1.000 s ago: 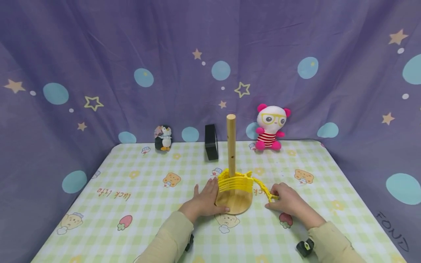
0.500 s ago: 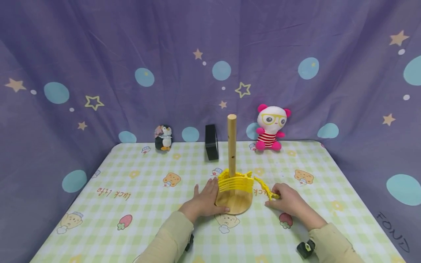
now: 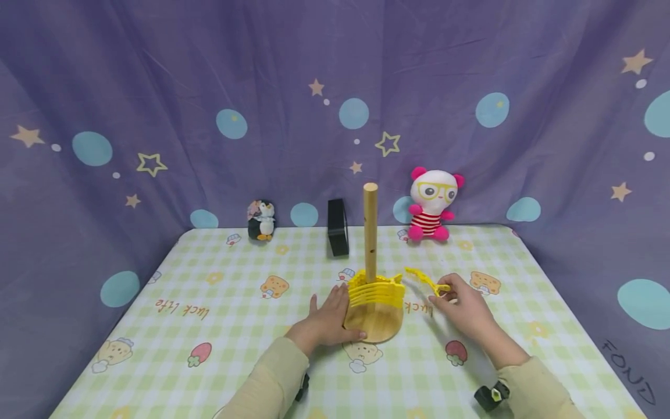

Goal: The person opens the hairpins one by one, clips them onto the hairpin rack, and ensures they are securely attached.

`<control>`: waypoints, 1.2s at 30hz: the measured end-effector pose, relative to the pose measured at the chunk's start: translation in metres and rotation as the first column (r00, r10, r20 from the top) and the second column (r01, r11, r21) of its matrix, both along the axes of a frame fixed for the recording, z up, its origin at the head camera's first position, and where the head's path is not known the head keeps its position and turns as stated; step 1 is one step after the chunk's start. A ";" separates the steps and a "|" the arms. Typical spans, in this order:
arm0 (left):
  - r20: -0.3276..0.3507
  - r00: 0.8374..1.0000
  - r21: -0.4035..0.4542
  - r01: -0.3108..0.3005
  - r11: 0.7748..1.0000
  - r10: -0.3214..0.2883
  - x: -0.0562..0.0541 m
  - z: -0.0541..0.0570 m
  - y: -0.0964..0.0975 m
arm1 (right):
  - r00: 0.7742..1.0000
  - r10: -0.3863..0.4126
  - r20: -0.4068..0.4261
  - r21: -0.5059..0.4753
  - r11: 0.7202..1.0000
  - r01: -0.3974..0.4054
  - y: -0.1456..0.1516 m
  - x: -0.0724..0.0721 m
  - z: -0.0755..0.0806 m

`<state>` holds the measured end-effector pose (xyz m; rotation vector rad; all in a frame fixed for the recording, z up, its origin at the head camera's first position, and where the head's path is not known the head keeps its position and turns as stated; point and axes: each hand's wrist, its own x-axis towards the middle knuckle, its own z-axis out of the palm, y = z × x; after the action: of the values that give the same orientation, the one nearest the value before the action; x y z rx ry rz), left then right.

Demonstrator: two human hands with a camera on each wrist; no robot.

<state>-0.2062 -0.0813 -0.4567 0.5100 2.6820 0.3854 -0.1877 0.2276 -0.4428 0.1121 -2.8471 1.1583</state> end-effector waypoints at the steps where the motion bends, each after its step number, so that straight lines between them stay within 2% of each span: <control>1: -0.002 1.000 -0.002 0.001 1.000 -0.001 0.000 0.000 0.000 | 1.000 -0.002 -0.015 -0.009 1.000 0.002 0.000 0.000 0.003; 7: -0.029 0.999 -0.025 0.021 0.999 -0.021 -0.001 -0.002 -0.001 | 0.991 0.007 -0.131 -0.059 0.998 -0.015 0.001 0.004 0.020; 11: -0.034 0.999 -0.033 0.028 0.999 -0.029 -0.002 -0.003 -0.001 | 0.973 0.049 -0.225 -0.052 0.997 -0.062 0.002 0.007 0.027; 18: -0.030 0.999 -0.026 0.028 0.999 -0.028 -0.003 -0.003 -0.001 | 0.910 0.119 -0.398 0.032 0.993 -0.115 -0.001 0.012 0.035; 22: -0.034 0.999 -0.028 0.030 0.999 -0.031 -0.003 -0.004 -0.001 | 0.874 0.145 -0.464 0.074 0.989 -0.124 -0.004 0.014 0.040; 29: -0.033 0.999 -0.033 0.031 0.999 -0.032 -0.003 -0.003 -0.001 | 0.826 0.173 -0.537 0.102 0.985 -0.139 -0.015 0.012 0.042; 36: -0.026 0.999 -0.023 0.027 0.999 -0.028 -0.001 -0.001 -0.001 | 0.813 0.239 -0.531 0.125 0.971 -0.204 -0.035 0.004 0.042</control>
<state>-0.2069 -0.0823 -0.4577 0.5484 2.6984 0.3425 -0.1838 0.1922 -0.4005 0.6805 -2.3947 0.8795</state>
